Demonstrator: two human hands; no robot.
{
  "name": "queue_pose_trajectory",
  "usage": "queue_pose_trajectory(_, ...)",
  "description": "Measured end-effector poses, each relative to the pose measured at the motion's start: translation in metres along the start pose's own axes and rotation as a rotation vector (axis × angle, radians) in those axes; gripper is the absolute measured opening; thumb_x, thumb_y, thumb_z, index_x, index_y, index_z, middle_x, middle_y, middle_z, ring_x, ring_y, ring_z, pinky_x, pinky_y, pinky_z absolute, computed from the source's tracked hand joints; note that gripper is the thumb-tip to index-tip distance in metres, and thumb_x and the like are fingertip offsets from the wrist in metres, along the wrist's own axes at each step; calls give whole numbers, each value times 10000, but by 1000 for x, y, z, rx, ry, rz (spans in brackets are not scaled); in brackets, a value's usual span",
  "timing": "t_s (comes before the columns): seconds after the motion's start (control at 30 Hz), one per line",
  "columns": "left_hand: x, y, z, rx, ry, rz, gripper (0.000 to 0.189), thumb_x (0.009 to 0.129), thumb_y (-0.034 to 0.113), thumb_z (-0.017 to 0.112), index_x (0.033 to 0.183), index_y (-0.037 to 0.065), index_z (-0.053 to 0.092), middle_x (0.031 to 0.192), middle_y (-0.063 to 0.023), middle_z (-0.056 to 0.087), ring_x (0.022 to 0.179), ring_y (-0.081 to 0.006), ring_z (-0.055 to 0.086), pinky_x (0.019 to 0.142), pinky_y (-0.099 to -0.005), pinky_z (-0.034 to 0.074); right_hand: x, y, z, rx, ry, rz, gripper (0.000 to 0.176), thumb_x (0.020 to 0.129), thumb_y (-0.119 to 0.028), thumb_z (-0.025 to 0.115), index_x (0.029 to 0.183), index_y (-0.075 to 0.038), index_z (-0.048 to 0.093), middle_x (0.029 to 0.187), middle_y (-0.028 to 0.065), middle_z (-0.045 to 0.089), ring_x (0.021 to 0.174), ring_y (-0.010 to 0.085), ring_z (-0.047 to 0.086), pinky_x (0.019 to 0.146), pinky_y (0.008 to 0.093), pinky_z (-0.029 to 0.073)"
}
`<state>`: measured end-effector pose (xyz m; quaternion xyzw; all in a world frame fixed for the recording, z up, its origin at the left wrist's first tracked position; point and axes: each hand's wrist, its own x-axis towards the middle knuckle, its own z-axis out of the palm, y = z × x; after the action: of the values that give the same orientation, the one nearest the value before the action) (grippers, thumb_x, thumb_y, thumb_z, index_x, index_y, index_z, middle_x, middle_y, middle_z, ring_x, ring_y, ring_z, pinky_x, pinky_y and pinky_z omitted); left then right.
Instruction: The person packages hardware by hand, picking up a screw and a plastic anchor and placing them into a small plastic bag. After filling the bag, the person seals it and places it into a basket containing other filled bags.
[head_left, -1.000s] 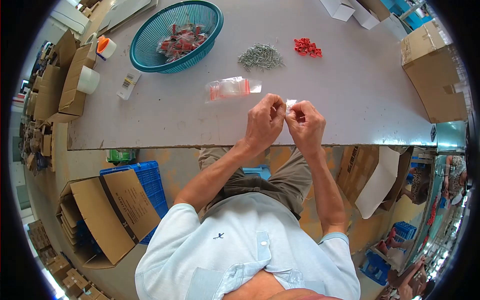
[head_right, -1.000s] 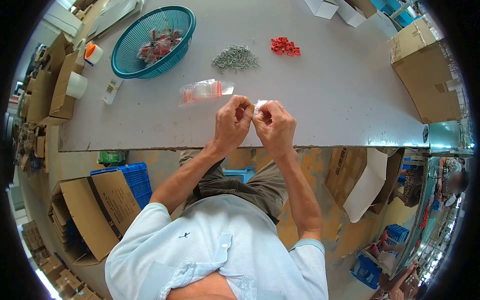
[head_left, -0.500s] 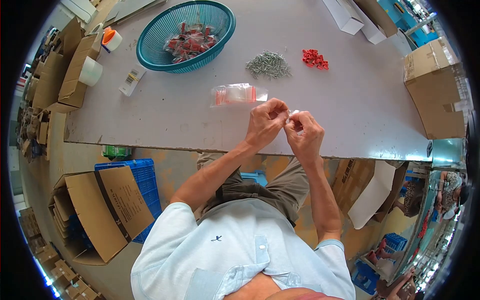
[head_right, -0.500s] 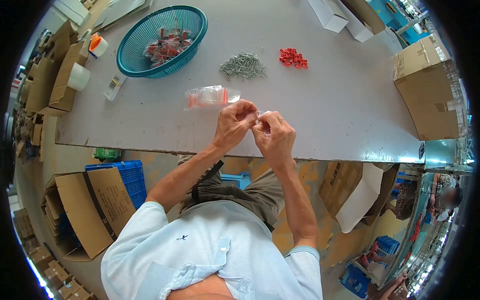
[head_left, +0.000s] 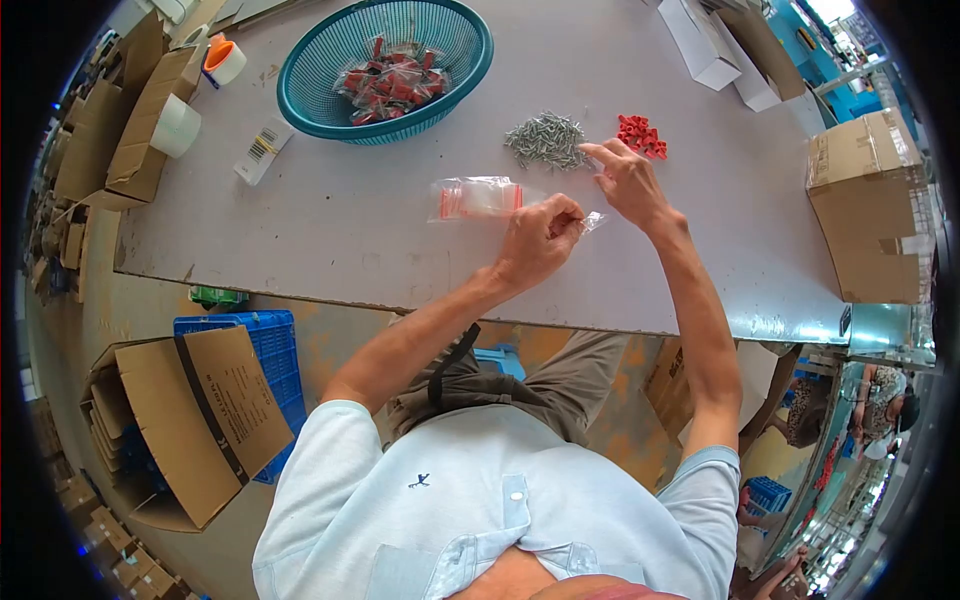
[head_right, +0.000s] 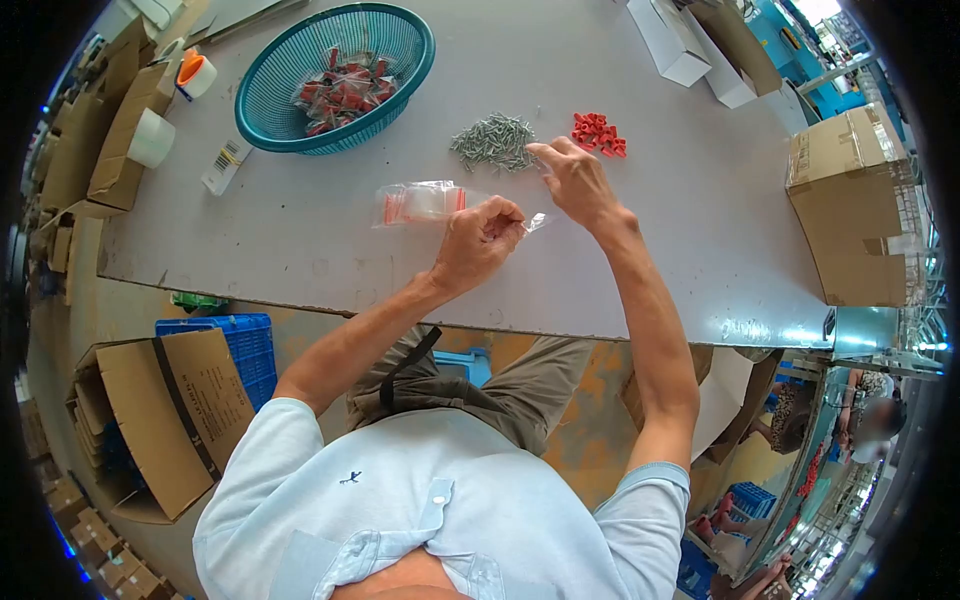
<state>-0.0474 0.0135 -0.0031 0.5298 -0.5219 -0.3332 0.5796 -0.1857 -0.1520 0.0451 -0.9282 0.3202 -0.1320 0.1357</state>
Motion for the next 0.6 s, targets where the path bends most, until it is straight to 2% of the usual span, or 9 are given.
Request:
queue_pose_trajectory(0.07, 4, 1, -2, 21, 19, 1, 76, 942, 5, 733, 1002, -24, 696, 822, -40, 717, 722, -64, 659, 655, -242, 548, 15, -1, 3, 31, -37, -35, 375, 921, -11, 714, 1284, -101, 700, 1195, 116, 689, 1040, 296, 714, 912, 411, 619)
queue_pose_trajectory(0.13, 6, 4, -4, 8, 7, -53, 76, 931, 10, 738, 992, -20, 702, 803, -42, 718, 713, -62, 657, 655, -246, 551, 26, -4, 3, 4, -137, -52, 391, 910, -16, 746, 1286, -110, 698, 1151, 111, 675, 948, 267, 722, 865, 392, 610)
queue_pose_trajectory(0.23, 7, 2, -2, -5, 29, -28, 75, 930, 9, 733, 990, -22, 703, 799, -45, 725, 705, -62, 655, 650, -248, 551, 38, 0, 9, 16, -184, -122, 322, 919, -30, 749, 1231, -105, 719, 1156, 104, 689, 934, 274, 726, 845, 391, 616)
queue_pose_trajectory(0.43, 8, 1, -2, -11, 44, -34, 77, 928, 12, 734, 992, -19, 707, 803, -52, 731, 694, -64, 648, 642, -252, 547, 41, 2, 15, -31, -98, -289, 193, 930, -34, 725, 1119, -72, 722, 1034, 106, 715, 835, 311, 732, 744, 409, 619)
queue_pose_trajectory(0.53, 8, 1, -3, 23, 56, -12, 78, 927, 16, 737, 991, -21, 709, 799, -54, 729, 680, -67, 637, 633, -255, 542, 38, -4, 16, -58, -83, -231, 108, 941, -65, 714, 1047, -85, 723, 1007, 85, 712, 904, 310, 738, 785, 414, 632)
queue_pose_trajectory(0.6, 8, 2, -3, 23, 65, -1, 79, 926, 17, 739, 988, -22, 709, 796, -55, 727, 674, -68, 632, 629, -255, 539, 35, -4, 18, -33, -46, -226, 91, 943, -69, 716, 1033, -79, 726, 998, 85, 713, 886, 310, 737, 765, 407, 627)
